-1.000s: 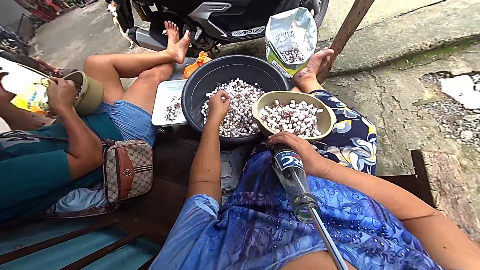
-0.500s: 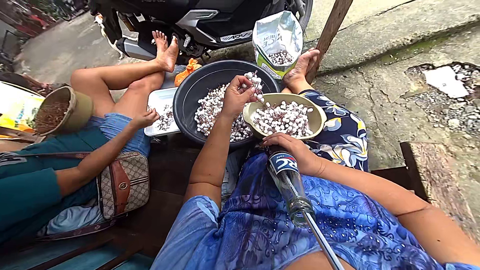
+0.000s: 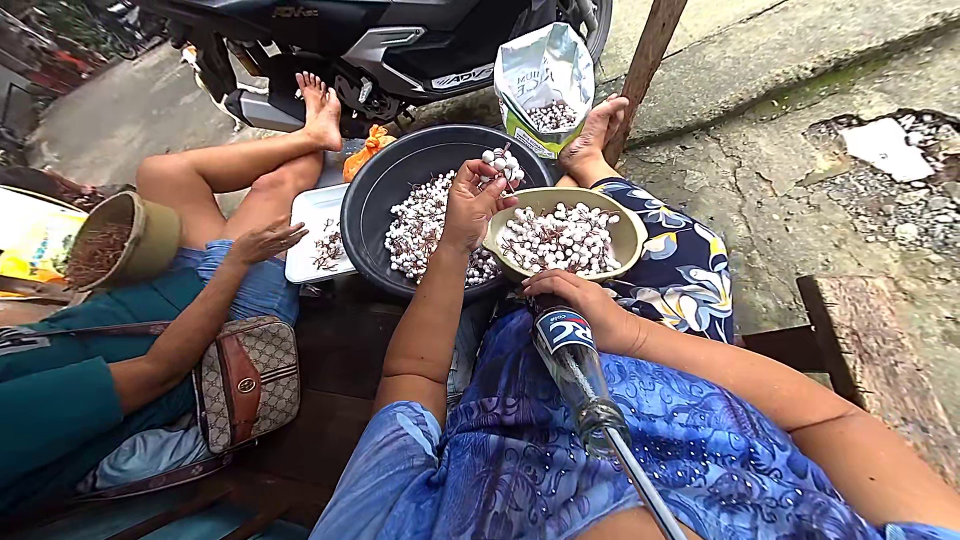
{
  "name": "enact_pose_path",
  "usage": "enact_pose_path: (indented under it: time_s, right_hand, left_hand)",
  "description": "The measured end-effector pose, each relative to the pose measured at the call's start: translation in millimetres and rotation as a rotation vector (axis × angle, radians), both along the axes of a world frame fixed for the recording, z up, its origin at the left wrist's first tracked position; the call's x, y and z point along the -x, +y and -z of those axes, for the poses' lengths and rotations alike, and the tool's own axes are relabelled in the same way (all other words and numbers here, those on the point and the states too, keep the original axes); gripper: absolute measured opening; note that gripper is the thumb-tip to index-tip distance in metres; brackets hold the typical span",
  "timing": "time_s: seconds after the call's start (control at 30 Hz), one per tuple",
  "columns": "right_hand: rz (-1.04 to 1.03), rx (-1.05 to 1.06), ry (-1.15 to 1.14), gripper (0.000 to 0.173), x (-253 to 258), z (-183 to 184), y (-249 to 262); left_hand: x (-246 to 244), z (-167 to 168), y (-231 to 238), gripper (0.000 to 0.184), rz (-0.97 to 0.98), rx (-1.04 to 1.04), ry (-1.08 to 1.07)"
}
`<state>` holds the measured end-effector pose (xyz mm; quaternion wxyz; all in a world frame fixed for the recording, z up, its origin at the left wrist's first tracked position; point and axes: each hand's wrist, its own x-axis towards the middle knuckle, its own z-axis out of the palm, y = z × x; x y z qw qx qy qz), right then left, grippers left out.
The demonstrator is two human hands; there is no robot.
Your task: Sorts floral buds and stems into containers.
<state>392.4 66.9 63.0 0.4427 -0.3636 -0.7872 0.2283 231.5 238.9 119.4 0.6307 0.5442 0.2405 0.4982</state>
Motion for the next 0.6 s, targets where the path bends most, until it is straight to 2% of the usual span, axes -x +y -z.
enact_pose_path:
  time_s: [0.3,0.6]
  right_hand:
    - [-0.011,0.005,-0.001,0.038,0.8,0.2,-0.8]
    - [-0.012,0.006,-0.007,0.039,-1.0,1.0,-0.6]
  left_hand:
    - [2.5,0.1,-4.3,0.022,-0.021,-0.044,-0.018]
    - [4.3,3.6,-6.8,0.018,0.013,-0.070,0.126]
